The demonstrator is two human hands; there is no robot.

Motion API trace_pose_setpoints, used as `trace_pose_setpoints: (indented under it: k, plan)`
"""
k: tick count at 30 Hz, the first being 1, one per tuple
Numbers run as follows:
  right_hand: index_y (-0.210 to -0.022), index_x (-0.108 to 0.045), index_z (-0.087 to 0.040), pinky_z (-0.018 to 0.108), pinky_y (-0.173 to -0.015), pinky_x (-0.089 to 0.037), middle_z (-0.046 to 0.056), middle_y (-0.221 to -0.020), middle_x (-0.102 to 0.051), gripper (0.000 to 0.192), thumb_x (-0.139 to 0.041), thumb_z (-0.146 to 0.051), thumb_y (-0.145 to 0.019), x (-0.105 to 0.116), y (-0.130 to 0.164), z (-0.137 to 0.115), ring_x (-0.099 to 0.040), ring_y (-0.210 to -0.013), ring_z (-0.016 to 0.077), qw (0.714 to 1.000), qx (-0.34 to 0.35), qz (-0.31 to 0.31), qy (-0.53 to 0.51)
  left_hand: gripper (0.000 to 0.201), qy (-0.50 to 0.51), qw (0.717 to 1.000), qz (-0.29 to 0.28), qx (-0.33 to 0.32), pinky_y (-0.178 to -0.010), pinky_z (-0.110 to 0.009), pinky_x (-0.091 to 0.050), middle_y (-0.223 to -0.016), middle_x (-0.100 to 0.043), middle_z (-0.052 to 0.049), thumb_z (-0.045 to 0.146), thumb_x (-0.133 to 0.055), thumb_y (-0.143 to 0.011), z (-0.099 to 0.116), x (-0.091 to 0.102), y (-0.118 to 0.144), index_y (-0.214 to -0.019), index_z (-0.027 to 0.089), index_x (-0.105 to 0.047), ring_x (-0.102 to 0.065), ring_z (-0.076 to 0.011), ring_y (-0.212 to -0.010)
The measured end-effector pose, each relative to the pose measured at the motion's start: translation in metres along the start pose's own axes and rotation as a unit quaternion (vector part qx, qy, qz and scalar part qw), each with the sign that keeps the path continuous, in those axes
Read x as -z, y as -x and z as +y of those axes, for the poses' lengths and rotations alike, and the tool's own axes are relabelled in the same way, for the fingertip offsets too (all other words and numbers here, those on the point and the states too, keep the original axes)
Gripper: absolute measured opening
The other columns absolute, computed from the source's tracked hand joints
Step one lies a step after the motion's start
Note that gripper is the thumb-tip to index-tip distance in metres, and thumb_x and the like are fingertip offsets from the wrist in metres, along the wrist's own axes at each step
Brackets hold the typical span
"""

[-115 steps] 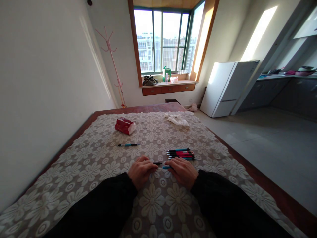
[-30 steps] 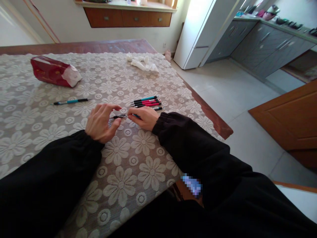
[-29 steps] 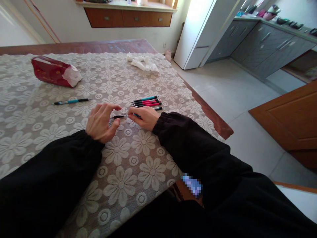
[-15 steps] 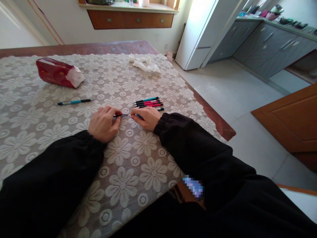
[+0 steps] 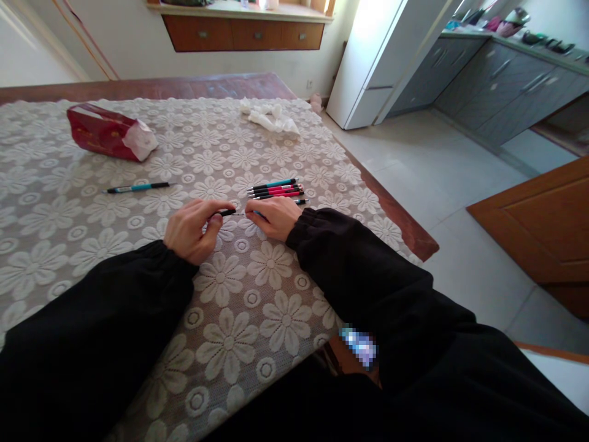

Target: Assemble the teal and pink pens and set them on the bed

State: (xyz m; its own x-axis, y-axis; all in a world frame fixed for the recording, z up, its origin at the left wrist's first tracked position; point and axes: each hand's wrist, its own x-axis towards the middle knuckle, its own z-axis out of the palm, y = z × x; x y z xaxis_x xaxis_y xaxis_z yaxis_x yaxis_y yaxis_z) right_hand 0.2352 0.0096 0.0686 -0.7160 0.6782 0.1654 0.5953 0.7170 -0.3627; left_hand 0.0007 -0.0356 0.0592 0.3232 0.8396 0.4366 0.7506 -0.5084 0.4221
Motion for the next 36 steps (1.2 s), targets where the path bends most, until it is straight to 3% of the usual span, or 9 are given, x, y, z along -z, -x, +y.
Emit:
trace_pose_setpoints:
  k: [12, 17, 22, 29, 36]
  plan:
    - [-0.112, -0.069, -0.021, 0.029, -0.068, -0.029, 0.005, -0.098, -0.075, 0.03, -0.042, -0.033, -0.107, -0.0012, 0.0003, 0.0003, -0.063, -0.082, 0.017, 1.0, 0.009, -0.002, -0.017, 0.037, 0.043, 0.998, -0.018, -0.037, -0.074, -0.033, -0.049, -0.083, -0.07, -0.003, 0.021, -0.045, -0.098, 0.0006, 0.003, -0.0009, -0.119, 0.022, -0.075, -0.064, -0.0186, -0.077]
    - [-0.109, -0.068, -0.02, 0.029, -0.069, -0.03, 0.004, -0.097, -0.075, 0.029, -0.043, -0.032, -0.106, -0.0012, 0.001, 0.0003, -0.063, -0.083, 0.0168, 1.0, 0.008, 0.004, -0.023, 0.037, 0.047, 0.999, 0.013, -0.006, -0.068, -0.032, -0.047, -0.066, -0.062, 0.0, 0.018, -0.043, -0.097, 0.004, 0.0057, 0.0002, -0.108, 0.02, -0.078, -0.058, -0.0156, -0.066]
    - [-0.108, -0.068, -0.02, 0.029, -0.069, -0.031, 0.005, -0.095, -0.075, 0.03, -0.042, -0.033, -0.106, -0.0012, 0.0015, -0.0001, -0.063, -0.082, 0.017, 1.0, 0.011, 0.015, -0.025, 0.035, 0.035, 0.999, 0.027, 0.021, -0.068, -0.032, -0.047, -0.068, -0.063, 0.001, 0.019, -0.044, -0.098, 0.0042, 0.0057, 0.0013, -0.106, 0.021, -0.078, -0.059, -0.0155, -0.067]
    - [-0.108, -0.068, -0.02, 0.029, -0.069, -0.03, 0.005, -0.093, -0.074, 0.029, -0.043, -0.033, -0.106, -0.0007, 0.0001, 0.0009, -0.062, -0.081, 0.0168, 0.999, 0.015, 0.014, -0.028, 0.035, 0.037, 0.999, 0.025, 0.002, -0.067, -0.032, -0.047, -0.068, -0.064, 0.001, 0.017, -0.045, -0.097, 0.0042, 0.0053, 0.0009, -0.105, 0.021, -0.078, -0.059, -0.0147, -0.066]
    - [-0.108, -0.068, -0.019, 0.028, -0.068, -0.029, 0.005, -0.091, -0.073, 0.031, -0.041, -0.034, -0.107, -0.0012, 0.0012, 0.0006, -0.06, -0.079, 0.0163, 0.999, 0.017, 0.022, -0.018, 0.035, 0.027, 0.998, 0.047, 0.039, -0.068, -0.031, -0.046, -0.07, -0.064, 0.001, 0.017, -0.044, -0.099, 0.0026, 0.0055, 0.0014, -0.107, 0.021, -0.078, -0.06, -0.0149, -0.07]
